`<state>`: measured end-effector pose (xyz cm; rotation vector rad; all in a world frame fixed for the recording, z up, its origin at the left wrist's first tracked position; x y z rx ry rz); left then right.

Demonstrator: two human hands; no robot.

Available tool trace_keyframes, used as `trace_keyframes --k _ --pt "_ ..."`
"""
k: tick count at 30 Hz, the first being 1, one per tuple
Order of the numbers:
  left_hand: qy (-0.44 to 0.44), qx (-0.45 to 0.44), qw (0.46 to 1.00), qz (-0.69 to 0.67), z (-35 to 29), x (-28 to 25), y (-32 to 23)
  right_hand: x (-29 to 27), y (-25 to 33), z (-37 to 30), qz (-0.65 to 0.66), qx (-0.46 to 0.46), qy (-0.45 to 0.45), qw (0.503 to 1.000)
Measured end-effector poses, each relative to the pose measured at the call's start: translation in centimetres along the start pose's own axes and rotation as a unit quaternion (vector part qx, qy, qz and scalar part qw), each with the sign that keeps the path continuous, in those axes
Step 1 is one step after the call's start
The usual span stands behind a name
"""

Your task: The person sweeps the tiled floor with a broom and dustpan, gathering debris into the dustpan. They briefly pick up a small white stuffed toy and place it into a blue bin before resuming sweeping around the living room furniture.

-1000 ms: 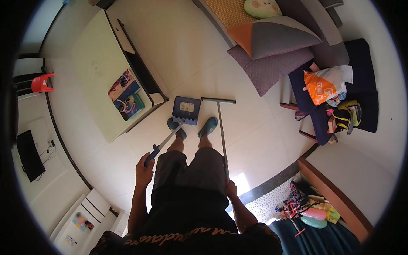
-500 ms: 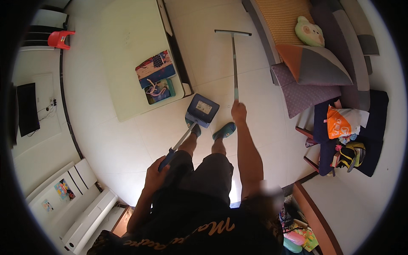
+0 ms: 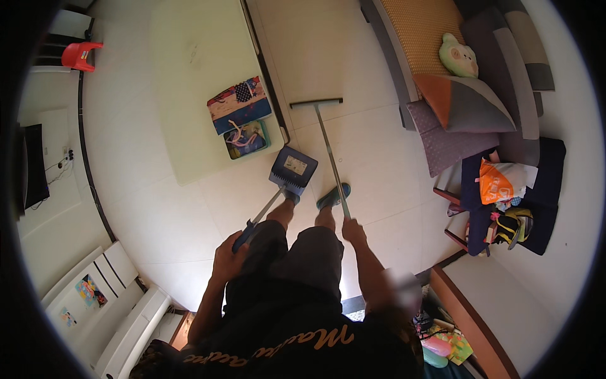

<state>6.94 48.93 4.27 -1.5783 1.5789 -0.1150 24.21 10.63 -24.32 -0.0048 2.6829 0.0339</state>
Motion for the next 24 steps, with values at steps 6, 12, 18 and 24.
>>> trace_keyframes --k 6,12,18,24 --pt "0.031 0.032 0.999 0.02 1.2 -0.6 1.5 3.3 -12.2 -15.7 0.004 0.108 0.056 0.993" --pt "0.037 0.086 0.995 0.046 1.8 0.1 0.6 5.2 -20.1 -14.4 -0.006 0.016 -0.099 0.995" --pt "0.072 0.049 0.995 0.04 0.9 1.1 -1.3 -2.5 -9.6 -8.8 0.162 -0.018 -0.189 0.968" --pt "0.06 0.037 0.994 0.083 -0.6 3.1 -1.4 -4.4 -4.7 1.4 0.273 0.012 -0.161 0.948"
Point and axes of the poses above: each hand's wrist, its own z-axis towards the middle knuckle, its own x-axis out of the palm, y = z × x, the point moved 9 cm from there along z, towards the middle knuckle, and after that the axes turned 3 degrees about y, right-handed, at the moved point
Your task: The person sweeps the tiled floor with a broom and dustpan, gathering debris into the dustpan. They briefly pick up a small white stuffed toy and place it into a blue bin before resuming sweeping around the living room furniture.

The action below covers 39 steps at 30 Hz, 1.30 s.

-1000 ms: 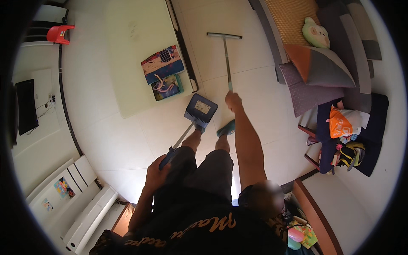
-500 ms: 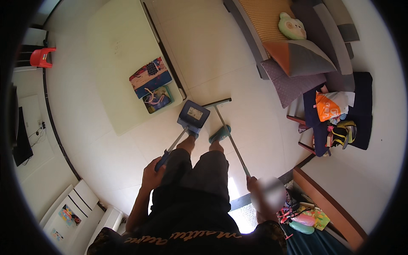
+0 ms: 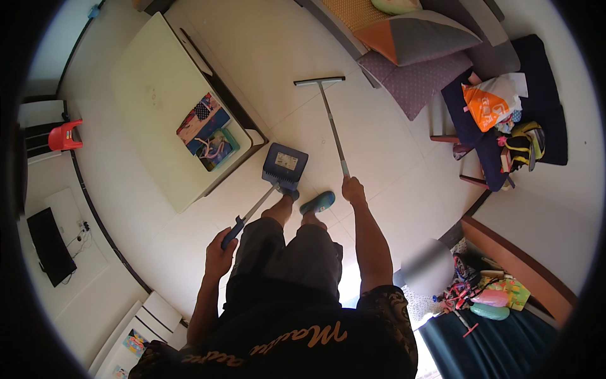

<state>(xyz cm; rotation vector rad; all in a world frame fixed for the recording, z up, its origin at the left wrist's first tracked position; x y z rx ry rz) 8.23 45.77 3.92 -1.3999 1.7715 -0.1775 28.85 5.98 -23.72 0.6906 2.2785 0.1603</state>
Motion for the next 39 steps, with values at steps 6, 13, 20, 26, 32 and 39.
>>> trace_keyframes --k 6,13,20,26,32,39 --pt "-0.011 -0.001 1.0 0.019 -1.1 2.4 -1.8 7.2 -15.0 -9.6 -0.085 0.048 0.093 0.991" --pt "-0.047 0.052 0.998 0.008 -1.1 4.2 -2.0 5.8 -25.8 -26.9 -0.082 0.125 0.155 0.976" --pt "-0.051 0.019 0.997 -0.048 -1.1 3.8 -3.2 -0.9 -23.4 -26.6 -0.062 0.067 0.035 0.995" --pt "-0.032 0.018 0.998 -0.053 0.3 3.5 -4.1 -2.9 -14.8 -18.3 -0.011 0.021 -0.026 0.999" --pt "0.001 0.076 0.997 0.033 3.7 3.5 -5.7 -2.5 1.6 -7.7 0.048 -0.102 -0.06 0.992" --pt "0.1 0.118 0.982 0.105 7.7 1.0 -10.0 -1.2 22.6 5.7 0.044 -0.098 -0.04 0.993"
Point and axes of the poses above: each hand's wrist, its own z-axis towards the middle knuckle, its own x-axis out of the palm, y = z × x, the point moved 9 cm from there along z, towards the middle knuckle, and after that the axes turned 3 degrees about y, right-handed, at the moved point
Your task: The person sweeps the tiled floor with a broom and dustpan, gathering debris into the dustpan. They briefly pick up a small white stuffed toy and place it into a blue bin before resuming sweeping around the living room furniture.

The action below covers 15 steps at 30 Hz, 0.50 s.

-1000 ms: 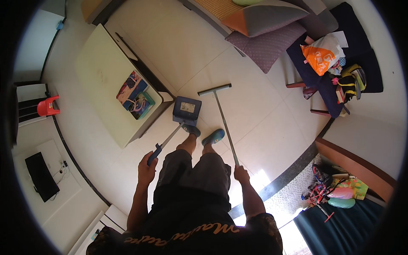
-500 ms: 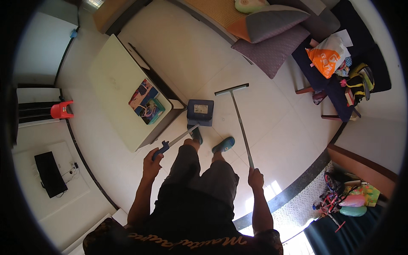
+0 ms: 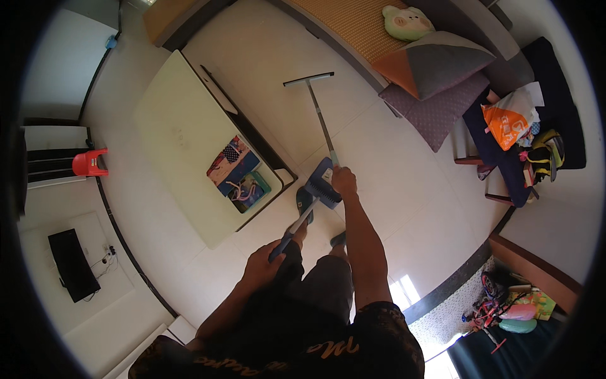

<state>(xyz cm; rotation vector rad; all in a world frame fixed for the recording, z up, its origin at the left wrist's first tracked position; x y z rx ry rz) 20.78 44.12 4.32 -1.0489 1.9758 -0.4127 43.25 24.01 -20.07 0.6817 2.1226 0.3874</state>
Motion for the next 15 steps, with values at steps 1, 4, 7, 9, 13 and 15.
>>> trace_keyframes --k 1,4,7,9,13,15 --pt "0.006 0.014 1.0 0.01 0.3 -0.6 0.3 1.0 3.0 1.8 -0.009 -0.001 0.03 0.999" --pt "0.052 0.023 0.998 0.036 1.5 -2.4 0.4 2.7 7.5 5.5 -0.027 0.055 0.088 0.994" --pt "0.077 0.033 0.995 0.045 2.7 -4.1 0.6 4.5 6.9 5.1 -0.14 0.03 0.151 0.978" --pt "0.073 0.05 0.994 0.068 3.3 -5.0 0.9 4.3 2.5 2.2 -0.12 0.036 0.13 0.984" --pt "0.135 0.062 0.976 0.158 3.9 -5.7 -0.6 1.8 -12.4 -8.8 -0.154 0.137 0.168 0.964" --pt "0.171 0.102 0.961 0.194 3.9 -5.3 -1.5 -0.2 -20.3 -16.1 -0.155 0.201 0.168 0.953"
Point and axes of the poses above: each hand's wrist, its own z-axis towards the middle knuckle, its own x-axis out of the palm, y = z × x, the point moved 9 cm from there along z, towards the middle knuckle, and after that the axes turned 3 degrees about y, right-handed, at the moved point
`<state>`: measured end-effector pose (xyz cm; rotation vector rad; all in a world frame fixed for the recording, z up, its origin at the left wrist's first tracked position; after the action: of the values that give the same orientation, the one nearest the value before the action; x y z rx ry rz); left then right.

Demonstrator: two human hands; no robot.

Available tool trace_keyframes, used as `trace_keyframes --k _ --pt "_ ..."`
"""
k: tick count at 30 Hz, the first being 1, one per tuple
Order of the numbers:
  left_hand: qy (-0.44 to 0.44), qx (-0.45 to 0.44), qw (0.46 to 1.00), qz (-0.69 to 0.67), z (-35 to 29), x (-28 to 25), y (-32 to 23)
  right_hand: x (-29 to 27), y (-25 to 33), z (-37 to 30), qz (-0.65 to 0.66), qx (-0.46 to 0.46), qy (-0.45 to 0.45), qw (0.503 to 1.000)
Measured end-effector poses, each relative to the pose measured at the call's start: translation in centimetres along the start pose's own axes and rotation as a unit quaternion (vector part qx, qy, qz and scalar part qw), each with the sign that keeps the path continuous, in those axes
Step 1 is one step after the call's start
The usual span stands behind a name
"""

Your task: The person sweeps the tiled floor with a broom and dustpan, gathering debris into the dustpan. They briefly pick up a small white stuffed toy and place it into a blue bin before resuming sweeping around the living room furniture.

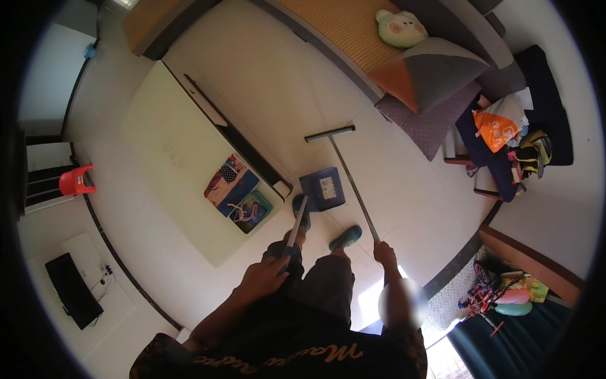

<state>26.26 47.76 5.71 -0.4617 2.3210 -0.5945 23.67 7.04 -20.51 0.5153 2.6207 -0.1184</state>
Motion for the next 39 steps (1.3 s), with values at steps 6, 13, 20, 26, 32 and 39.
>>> trace_keyframes --k 6,13,20,26,32,39 --pt "-0.049 0.036 0.998 0.021 0.5 -0.4 -0.9 3.1 -13.6 -10.2 0.062 0.053 -0.043 0.996" --pt "-0.131 -0.017 0.989 -0.07 2.5 -0.4 -3.2 -2.2 -8.8 -5.0 0.147 0.008 -0.115 0.982" --pt "-0.114 -0.089 0.986 -0.079 4.1 3.3 -6.8 -5.5 -9.5 3.3 0.211 0.046 -0.095 0.972" --pt "-0.138 -0.062 0.984 -0.091 6.3 5.1 -7.9 13.9 -25.9 -7.0 0.248 0.165 0.044 0.954" --pt "-0.155 -0.077 0.978 -0.115 9.2 5.8 -11.0 23.5 -30.3 -20.5 0.323 0.215 0.027 0.921" --pt "-0.148 -0.038 0.977 -0.146 11.6 7.2 -13.1 17.9 -28.9 -15.8 0.43 0.174 -0.117 0.878"
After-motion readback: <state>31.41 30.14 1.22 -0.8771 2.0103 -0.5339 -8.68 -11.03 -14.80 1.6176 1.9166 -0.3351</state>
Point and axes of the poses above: each hand's wrist, its own z-axis towards the middle knuckle, its own x-axis out of the palm, y = z × x, the point moved 9 cm from there along z, towards the middle knuckle, and after that the axes turned 3 degrees about y, right-handed, at the moved point
